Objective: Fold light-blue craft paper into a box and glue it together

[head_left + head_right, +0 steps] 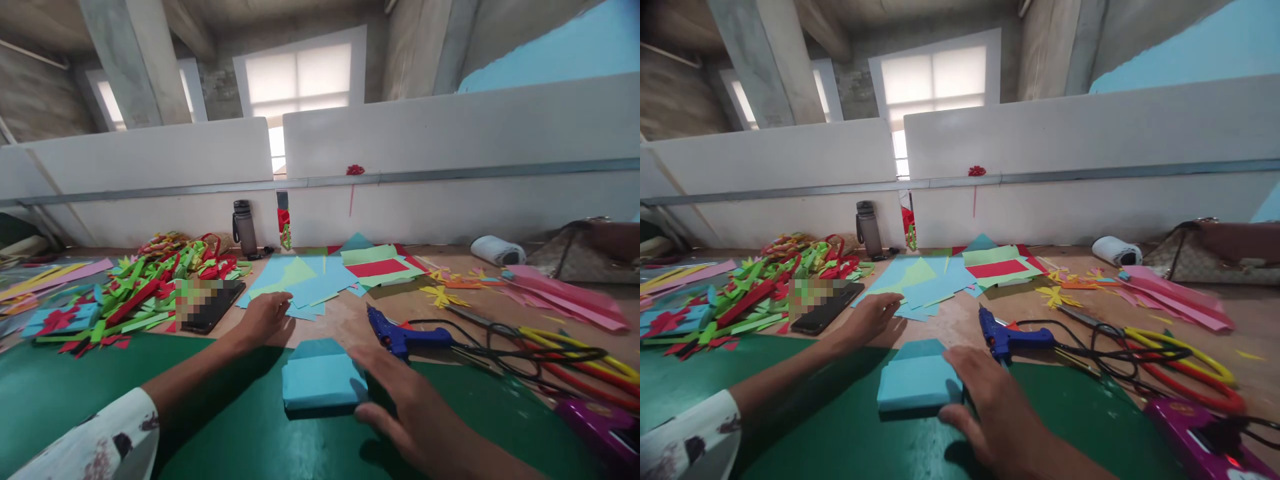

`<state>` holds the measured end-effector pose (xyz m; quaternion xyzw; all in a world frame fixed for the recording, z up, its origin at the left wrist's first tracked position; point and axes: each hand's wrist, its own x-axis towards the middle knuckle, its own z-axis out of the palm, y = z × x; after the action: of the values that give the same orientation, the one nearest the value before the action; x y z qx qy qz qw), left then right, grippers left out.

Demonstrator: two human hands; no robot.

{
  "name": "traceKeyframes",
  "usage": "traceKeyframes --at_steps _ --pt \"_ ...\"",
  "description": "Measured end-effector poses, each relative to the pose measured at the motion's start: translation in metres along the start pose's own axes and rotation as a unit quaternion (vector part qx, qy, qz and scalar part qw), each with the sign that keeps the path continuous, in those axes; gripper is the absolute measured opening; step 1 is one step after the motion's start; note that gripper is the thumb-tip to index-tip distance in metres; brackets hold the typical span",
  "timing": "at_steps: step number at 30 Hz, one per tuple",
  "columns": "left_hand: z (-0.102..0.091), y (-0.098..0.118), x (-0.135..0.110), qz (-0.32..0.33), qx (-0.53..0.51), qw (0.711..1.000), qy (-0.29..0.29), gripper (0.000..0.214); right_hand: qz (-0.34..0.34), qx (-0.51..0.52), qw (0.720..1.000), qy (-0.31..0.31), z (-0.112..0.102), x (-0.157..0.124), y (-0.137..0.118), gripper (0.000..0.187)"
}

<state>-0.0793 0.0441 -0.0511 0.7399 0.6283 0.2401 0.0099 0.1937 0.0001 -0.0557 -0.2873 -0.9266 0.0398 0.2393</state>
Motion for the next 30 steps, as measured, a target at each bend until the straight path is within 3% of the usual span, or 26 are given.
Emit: traceKeyframes --at_steps 4,7,11,15,19,23,25,28,30 --pt "-0.001 -0.011 0.014 0.012 0.097 0.995 -0.014 0.028 -0.140 -0.097 0.985 0.021 0.012 0.004 -0.009 0.048" --pt "0.006 -0.009 0.024 0.059 0.148 0.986 -0.045 0.025 -0.173 -0.151 0.973 -0.005 0.019 0.012 -0.015 0.031" --pt "0.022 -0.002 0.038 0.119 0.181 0.973 -0.075 0.021 -0.166 -0.222 0.959 -0.058 0.022 0.024 -0.009 0.009" --pt "0.031 -0.001 0.048 0.141 0.175 0.972 -0.073 0.008 -0.134 -0.262 0.953 -0.080 0.023 0.030 0.002 0.010" --pt "0.024 -0.005 0.054 0.107 0.135 0.985 -0.018 0.017 -0.095 -0.311 0.943 -0.074 0.024 0.035 0.005 0.012" --pt "0.004 -0.001 0.048 0.055 0.063 0.995 0.057 0.026 -0.021 -0.374 0.927 -0.028 0.022 0.041 0.006 0.018" --pt "-0.010 0.005 0.035 0.042 0.023 0.996 0.079 0.025 -0.001 -0.360 0.933 0.020 0.018 0.043 0.007 0.017" --pt "-0.030 0.016 -0.002 0.035 -0.017 0.994 0.106 0.023 -0.024 -0.292 0.947 0.130 0.004 0.040 0.008 0.013" --pt "-0.040 0.022 -0.033 0.062 -0.087 0.986 0.125 0.019 -0.066 -0.260 0.941 0.205 -0.010 0.033 0.003 0.015"
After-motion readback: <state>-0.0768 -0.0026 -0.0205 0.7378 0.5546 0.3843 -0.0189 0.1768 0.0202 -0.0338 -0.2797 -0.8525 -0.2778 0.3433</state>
